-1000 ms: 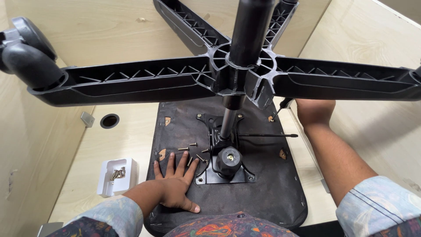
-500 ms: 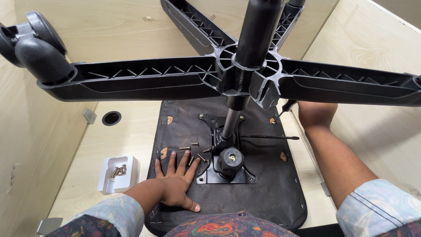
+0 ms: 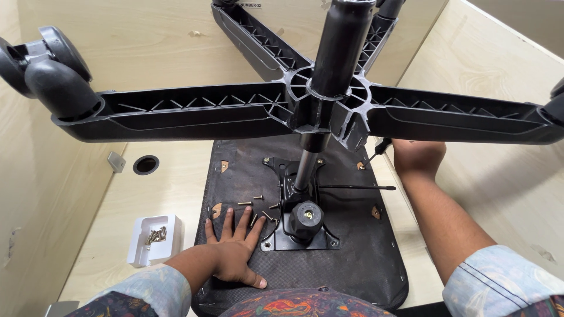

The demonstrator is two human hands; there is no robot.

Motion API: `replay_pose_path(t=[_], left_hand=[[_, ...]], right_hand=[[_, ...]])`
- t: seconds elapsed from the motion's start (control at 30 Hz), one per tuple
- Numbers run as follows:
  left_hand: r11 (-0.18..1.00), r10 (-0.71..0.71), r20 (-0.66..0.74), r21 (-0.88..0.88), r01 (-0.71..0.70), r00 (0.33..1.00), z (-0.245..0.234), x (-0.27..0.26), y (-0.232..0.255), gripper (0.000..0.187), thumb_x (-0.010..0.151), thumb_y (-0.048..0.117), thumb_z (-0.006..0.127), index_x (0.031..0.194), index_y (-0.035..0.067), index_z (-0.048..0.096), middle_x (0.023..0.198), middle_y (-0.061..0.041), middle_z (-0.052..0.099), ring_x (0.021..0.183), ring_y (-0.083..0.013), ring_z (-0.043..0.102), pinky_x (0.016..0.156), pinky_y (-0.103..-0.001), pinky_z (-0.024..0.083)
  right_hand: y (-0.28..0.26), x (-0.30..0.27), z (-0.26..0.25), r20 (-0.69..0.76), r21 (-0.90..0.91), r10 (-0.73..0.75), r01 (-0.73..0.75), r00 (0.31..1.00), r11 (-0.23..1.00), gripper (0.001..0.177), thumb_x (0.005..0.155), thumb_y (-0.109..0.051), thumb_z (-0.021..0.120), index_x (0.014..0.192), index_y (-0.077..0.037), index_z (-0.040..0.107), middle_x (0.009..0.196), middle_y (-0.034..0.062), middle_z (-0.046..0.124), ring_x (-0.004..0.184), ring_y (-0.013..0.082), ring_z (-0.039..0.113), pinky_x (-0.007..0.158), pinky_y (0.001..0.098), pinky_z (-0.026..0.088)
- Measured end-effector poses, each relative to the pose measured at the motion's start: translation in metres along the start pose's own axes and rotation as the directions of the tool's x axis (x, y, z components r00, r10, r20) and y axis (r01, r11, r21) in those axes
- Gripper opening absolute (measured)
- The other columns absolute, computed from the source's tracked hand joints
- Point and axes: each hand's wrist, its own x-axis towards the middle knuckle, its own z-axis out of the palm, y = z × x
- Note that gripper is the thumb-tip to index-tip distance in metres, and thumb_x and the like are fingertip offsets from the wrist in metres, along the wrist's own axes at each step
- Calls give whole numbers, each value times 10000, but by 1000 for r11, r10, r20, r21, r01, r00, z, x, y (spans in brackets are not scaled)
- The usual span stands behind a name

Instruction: The person attaches the base of an office chair to the underside of the seat using a screwdriver and multiple screws. They insert and tighten screws at several locations around the central mounting plate, then flip the chair upright to continue securing additional screws along the seat perimeter.

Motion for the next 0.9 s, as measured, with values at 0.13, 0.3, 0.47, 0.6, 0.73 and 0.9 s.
replay_pose_path(t=[0.13, 0.3, 0.47, 0.6, 0.73, 0.9], left_hand=[[1000, -4, -2, 10, 4, 1000, 1, 0, 0, 1451, 679, 791, 718, 1623, 238, -236, 1675, -199, -340, 1491, -522, -354, 1103, -811, -165], [1000, -8, 2, 13, 8, 1000, 0, -1, 1, 1448, 683, 794, 713, 1622, 240, -239, 1675, -198, -342, 1491, -522, -357, 1104, -810, -170], [1000, -4, -5, 15, 5, 1000, 0, -2, 2, 1447, 681, 797, 712, 1624, 241, -234, 1676, -201, -334, 1493, -520, -354, 1106, -808, -170], [1000, -5, -6, 13, 5, 1000, 0, -2, 2, 1441, 681, 796, 713, 1627, 244, -224, 1678, -197, -330, 1497, -516, -351, 1109, -807, -169], [1000, 1, -15, 13, -1, 1000, 1, -2, 1, 1443, 682, 790, 717, 1627, 239, -224, 1679, -199, -329, 1498, -519, -342, 1107, -809, -162], [1000, 2, -19, 9, -2, 1000, 1, -2, 1, 1450, 677, 791, 721, 1628, 234, -222, 1679, -205, -323, 1498, -521, -339, 1104, -812, -160]], right_hand=[[9, -2, 0, 7, 3, 65, -65, 998, 998, 247, 950, -251, 767, 947, -12, 700, 878, 141, 738, 843, 302, 726, 778, 389, 556], [15, -6, 1, 31, 13, 188, -189, 982, 982, 225, 943, -247, 772, 890, -31, 740, 838, 135, 742, 818, 284, 737, 763, 381, 551], [9, -12, 2, -5, 43, 181, -181, 983, 983, 295, 919, -283, 796, 768, -35, 743, 826, 132, 756, 845, 293, 728, 800, 376, 553], [8, -13, -2, 0, 71, 96, -96, 995, 993, 232, 947, -278, 762, 892, -56, 792, 923, 123, 776, 885, 257, 733, 818, 354, 548], [10, -12, -1, 34, -15, 319, -318, 947, 948, 270, 954, -298, 737, 872, -43, 768, 874, 137, 763, 818, 248, 738, 802, 350, 557], [5, -10, -2, -76, -74, 85, -91, 993, 993, 295, 907, -281, 830, 778, -21, 778, 833, 130, 757, 846, 275, 716, 805, 366, 542]])
